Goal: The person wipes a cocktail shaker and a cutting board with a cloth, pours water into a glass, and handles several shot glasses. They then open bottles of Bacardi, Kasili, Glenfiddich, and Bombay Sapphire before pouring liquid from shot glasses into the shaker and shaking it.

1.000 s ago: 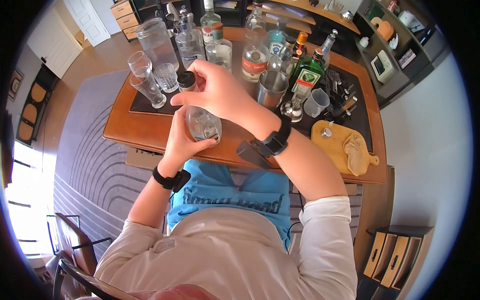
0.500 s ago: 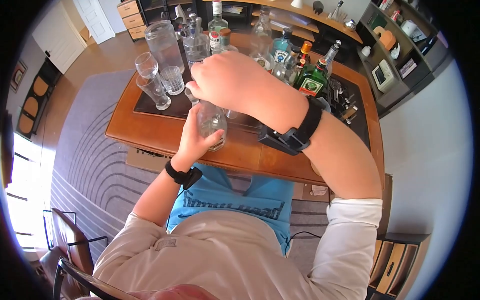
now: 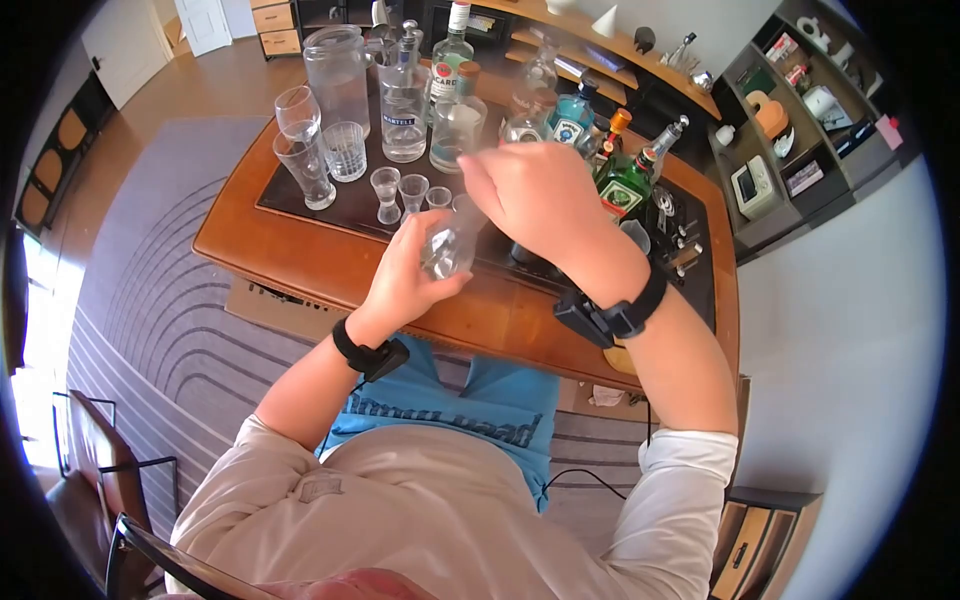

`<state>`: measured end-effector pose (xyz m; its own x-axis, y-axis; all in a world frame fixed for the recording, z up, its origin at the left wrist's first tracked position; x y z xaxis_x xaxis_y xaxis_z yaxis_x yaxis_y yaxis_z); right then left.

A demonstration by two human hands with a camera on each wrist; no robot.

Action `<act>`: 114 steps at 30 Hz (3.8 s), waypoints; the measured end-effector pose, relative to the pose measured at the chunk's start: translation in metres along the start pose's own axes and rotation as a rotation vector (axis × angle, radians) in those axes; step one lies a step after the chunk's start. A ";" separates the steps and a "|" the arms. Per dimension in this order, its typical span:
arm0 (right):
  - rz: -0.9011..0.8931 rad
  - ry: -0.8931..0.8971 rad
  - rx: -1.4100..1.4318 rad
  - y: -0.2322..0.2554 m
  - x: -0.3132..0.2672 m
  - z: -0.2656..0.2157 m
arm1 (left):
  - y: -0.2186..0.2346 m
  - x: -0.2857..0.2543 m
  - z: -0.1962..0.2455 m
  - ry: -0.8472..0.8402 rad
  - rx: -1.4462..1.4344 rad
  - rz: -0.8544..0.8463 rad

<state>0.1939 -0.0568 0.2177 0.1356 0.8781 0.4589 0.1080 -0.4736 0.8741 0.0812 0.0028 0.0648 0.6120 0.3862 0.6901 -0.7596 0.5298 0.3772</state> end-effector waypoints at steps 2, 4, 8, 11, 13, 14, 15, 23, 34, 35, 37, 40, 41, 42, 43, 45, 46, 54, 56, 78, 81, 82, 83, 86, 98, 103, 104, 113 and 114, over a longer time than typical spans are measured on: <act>0.191 0.235 0.105 0.017 -0.011 -0.017 | -0.003 0.002 0.000 -0.008 -0.079 -0.110; 0.129 0.329 0.066 0.023 -0.014 -0.026 | -0.002 0.003 -0.005 -0.019 -0.163 -0.139; -0.124 0.430 0.070 0.015 -0.018 -0.029 | -0.006 0.005 -0.010 -0.048 -0.343 -0.243; -0.038 0.486 0.158 0.027 -0.016 -0.037 | -0.004 0.008 -0.004 -0.062 -0.261 -0.200; -0.120 0.032 0.086 0.018 -0.004 -0.004 | -0.004 0.010 0.004 -0.008 -0.160 -0.143; -0.125 0.032 0.081 0.021 -0.004 -0.009 | -0.003 0.008 0.006 0.044 -0.055 -0.096; -0.219 -0.182 0.058 0.019 -0.001 0.003 | -0.009 0.003 0.009 0.047 0.045 -0.084; -0.021 0.124 0.075 0.025 -0.027 0.010 | -0.011 0.005 0.015 0.022 0.118 -0.065; -0.240 0.289 0.128 0.032 -0.031 -0.010 | -0.008 0.018 0.001 -0.071 -0.293 -0.267; -0.262 0.298 0.091 0.031 -0.033 -0.011 | -0.008 0.017 0.001 -0.057 -0.292 -0.280; -0.298 0.264 0.130 0.034 -0.034 -0.010 | -0.010 0.018 -0.003 -0.068 -0.299 -0.289; -0.339 0.220 0.200 0.038 -0.032 -0.007 | -0.010 0.019 -0.001 -0.079 -0.304 -0.302; -0.344 0.211 0.230 0.041 -0.032 -0.006 | -0.010 0.021 -0.001 -0.082 -0.303 -0.305; -0.339 0.207 0.226 0.047 -0.032 -0.004 | -0.010 0.022 0.000 -0.088 -0.304 -0.308; -0.298 0.209 0.201 0.059 -0.031 -0.003 | -0.010 0.021 -0.003 -0.057 -0.305 -0.300; -0.219 0.219 0.129 0.081 -0.030 -0.001 | -0.009 0.018 -0.009 -0.025 -0.309 -0.292; -0.217 0.208 0.126 0.083 -0.036 0.006 | -0.006 0.016 -0.013 -0.019 -0.320 -0.251; 0.474 -0.541 0.722 0.079 -0.206 0.183 | 0.002 0.006 -0.023 0.054 -0.304 -0.165; 0.606 -0.636 0.762 0.051 -0.263 0.204 | -0.001 0.002 -0.029 0.079 -0.337 -0.167; 0.270 -0.528 0.886 -0.059 -0.188 0.045 | -0.007 -0.013 -0.041 0.180 -0.412 -0.122; 0.297 -0.305 0.949 -0.062 -0.124 0.010 | -0.009 -0.015 -0.031 0.141 -0.316 -0.169; 0.329 -0.266 0.876 -0.063 -0.112 0.000 | -0.008 -0.014 -0.022 0.105 -0.318 -0.172; 0.275 -0.288 0.938 -0.072 -0.100 -0.011 | -0.007 -0.017 -0.020 0.057 -0.301 -0.171; 0.212 -0.361 1.033 -0.099 -0.083 -0.034 | 0.005 -0.032 -0.019 -0.015 -0.186 -0.147; 0.226 -0.382 1.826 -0.122 0.001 -0.096 | 0.145 -0.174 -0.053 0.673 -1.134 0.587; 0.157 -0.497 1.936 -0.178 0.015 -0.087 | 0.161 -0.178 -0.034 0.705 -1.148 0.588; 0.135 -0.501 1.982 -0.188 0.017 -0.086 | 0.161 -0.182 -0.036 0.761 -1.147 0.605; -0.069 -0.629 1.782 -0.235 0.007 -0.067 | 0.166 -0.196 -0.053 0.915 -1.145 0.690; -0.068 -0.628 1.785 -0.236 0.006 -0.065 | 0.167 -0.195 -0.054 0.914 -1.141 0.689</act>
<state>0.1051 0.0644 0.0248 0.3335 0.9419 -0.0408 0.8263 -0.3129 -0.4682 -0.1530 0.0565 -0.0397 0.4784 0.8522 -0.2120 -0.6357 0.1695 -0.7531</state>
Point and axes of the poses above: each hand's wrist, its own x-axis towards the middle knuckle, its own y-axis out of the back of the hand, z = x × y, the point moved 9 cm from there along x, towards the middle knuckle, and after that the axes turned 10 degrees about -y, right-handed, at the moved point
